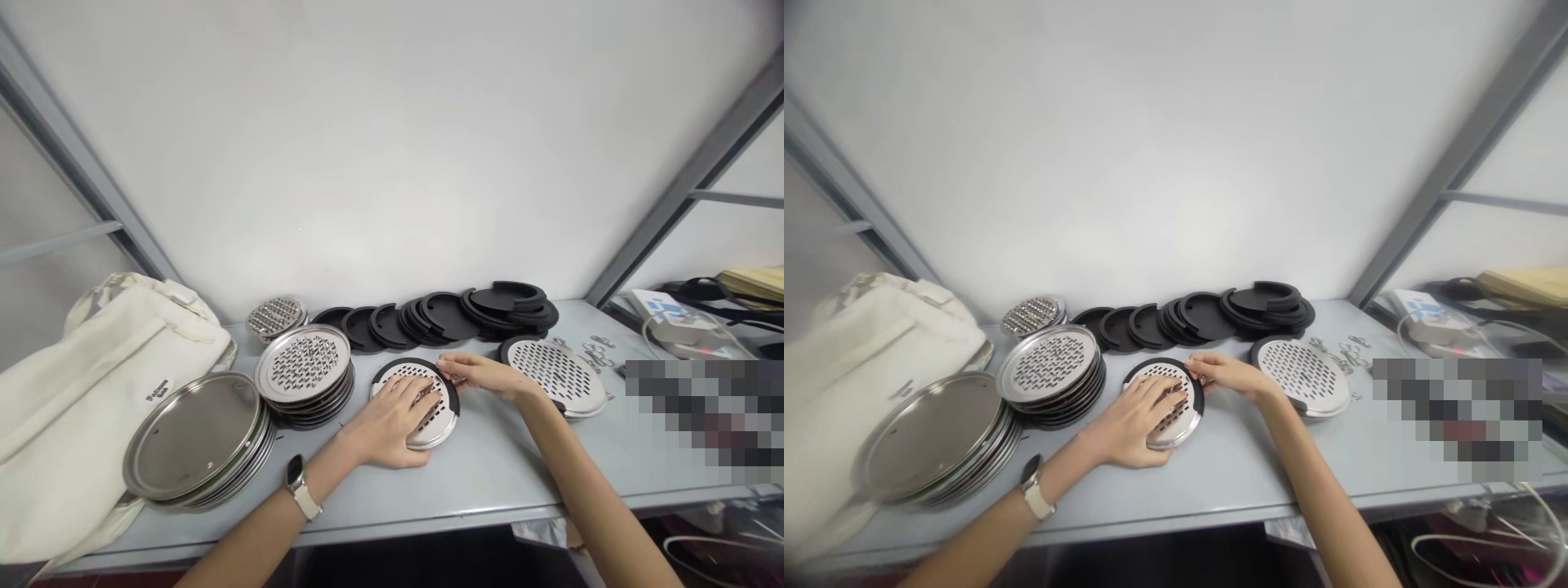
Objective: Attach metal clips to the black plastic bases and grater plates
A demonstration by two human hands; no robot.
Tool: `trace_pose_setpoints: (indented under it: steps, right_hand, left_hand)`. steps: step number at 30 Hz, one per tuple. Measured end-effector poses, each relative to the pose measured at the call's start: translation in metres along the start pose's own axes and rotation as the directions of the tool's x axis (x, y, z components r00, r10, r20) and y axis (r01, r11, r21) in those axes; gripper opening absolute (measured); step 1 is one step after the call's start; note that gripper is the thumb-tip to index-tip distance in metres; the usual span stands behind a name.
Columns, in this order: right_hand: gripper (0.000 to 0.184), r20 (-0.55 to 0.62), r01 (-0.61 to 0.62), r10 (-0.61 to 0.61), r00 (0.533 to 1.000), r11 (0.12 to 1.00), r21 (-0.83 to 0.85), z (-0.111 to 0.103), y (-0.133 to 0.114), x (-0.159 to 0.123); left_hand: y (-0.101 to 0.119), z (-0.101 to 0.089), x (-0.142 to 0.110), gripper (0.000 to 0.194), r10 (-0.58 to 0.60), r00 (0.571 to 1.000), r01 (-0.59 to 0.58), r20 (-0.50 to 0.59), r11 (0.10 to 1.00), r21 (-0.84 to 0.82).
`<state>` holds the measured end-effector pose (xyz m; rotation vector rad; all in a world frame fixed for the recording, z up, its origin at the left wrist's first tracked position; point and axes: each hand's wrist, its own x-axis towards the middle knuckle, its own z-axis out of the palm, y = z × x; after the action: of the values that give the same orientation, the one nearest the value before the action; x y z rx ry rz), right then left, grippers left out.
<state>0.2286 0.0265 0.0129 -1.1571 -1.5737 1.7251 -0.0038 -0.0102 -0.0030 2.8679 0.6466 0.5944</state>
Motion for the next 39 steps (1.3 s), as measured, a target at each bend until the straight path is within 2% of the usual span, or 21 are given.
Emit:
trace_pose_setpoints:
  steps: [5,7,9,11,13,17,23,25,30,32,36,39]
  right_hand:
    - [0.036,-0.01,-0.039,0.04,0.999,0.997,0.067,-0.003,0.0,-0.002]
    - [0.036,-0.016,-0.045,0.047,0.999,0.995,0.094,-0.004,-0.002,-0.004]
    - [0.036,-0.033,-0.038,0.042,0.999,0.991,0.126,-0.007,-0.004,-0.005]
    - [0.036,-0.074,-0.021,0.032,0.997,0.989,0.148,-0.01,-0.005,-0.005]
    - [0.038,-0.13,0.003,0.017,0.991,0.989,0.149,-0.015,-0.005,-0.005]
    - [0.04,-0.242,0.073,-0.037,0.97,0.987,0.142,-0.02,-0.003,0.0]
    - [0.04,-0.306,0.086,-0.058,0.95,0.993,0.079,-0.017,0.002,0.006]
    - [0.042,-0.317,0.086,-0.062,0.947,0.994,0.061,-0.018,0.004,0.007]
    - [0.042,-0.369,0.125,-0.113,0.922,0.992,0.007,-0.024,0.009,0.009]
    - [0.042,-0.377,0.14,-0.135,0.916,0.99,-0.015,-0.024,0.011,0.009]
    - [0.045,-0.372,0.141,-0.144,0.917,0.989,-0.037,-0.022,0.012,0.01]
    - [0.043,-0.35,0.139,-0.144,0.926,0.989,-0.039,-0.018,0.012,0.011]
  left_hand:
    - [0.0,0.006,0.0,0.044,0.037,0.999,-0.033,-0.038,0.994,0.105]
    - [-0.001,0.007,-0.001,0.036,0.046,0.993,-0.033,-0.109,0.992,0.121]
    - [-0.004,0.005,-0.002,0.033,0.042,0.972,-0.017,-0.229,0.994,0.11]
    - [-0.006,0.003,-0.003,0.032,-0.001,0.928,0.028,-0.373,0.997,0.065]
    - [-0.007,0.001,-0.003,0.03,-0.092,0.866,0.096,-0.492,0.995,-0.018]
    - [-0.003,-0.004,-0.001,0.021,-0.315,0.737,0.192,-0.598,0.946,-0.261]
    - [-0.002,-0.011,0.005,0.02,-0.621,0.591,0.306,-0.514,0.763,-0.57]
    - [-0.007,-0.009,0.006,0.024,-0.685,0.568,0.325,-0.455,0.695,-0.641]
    - [-0.019,0.01,0.007,0.025,-0.738,0.621,0.358,-0.262,0.565,-0.743]
    - [-0.023,0.018,0.007,0.022,-0.748,0.629,0.39,-0.212,0.539,-0.747]
    - [-0.028,0.031,0.003,0.016,-0.763,0.609,0.444,-0.216,0.554,-0.705]
    - [-0.031,0.036,0.0,0.014,-0.765,0.611,0.501,-0.206,0.574,-0.647]
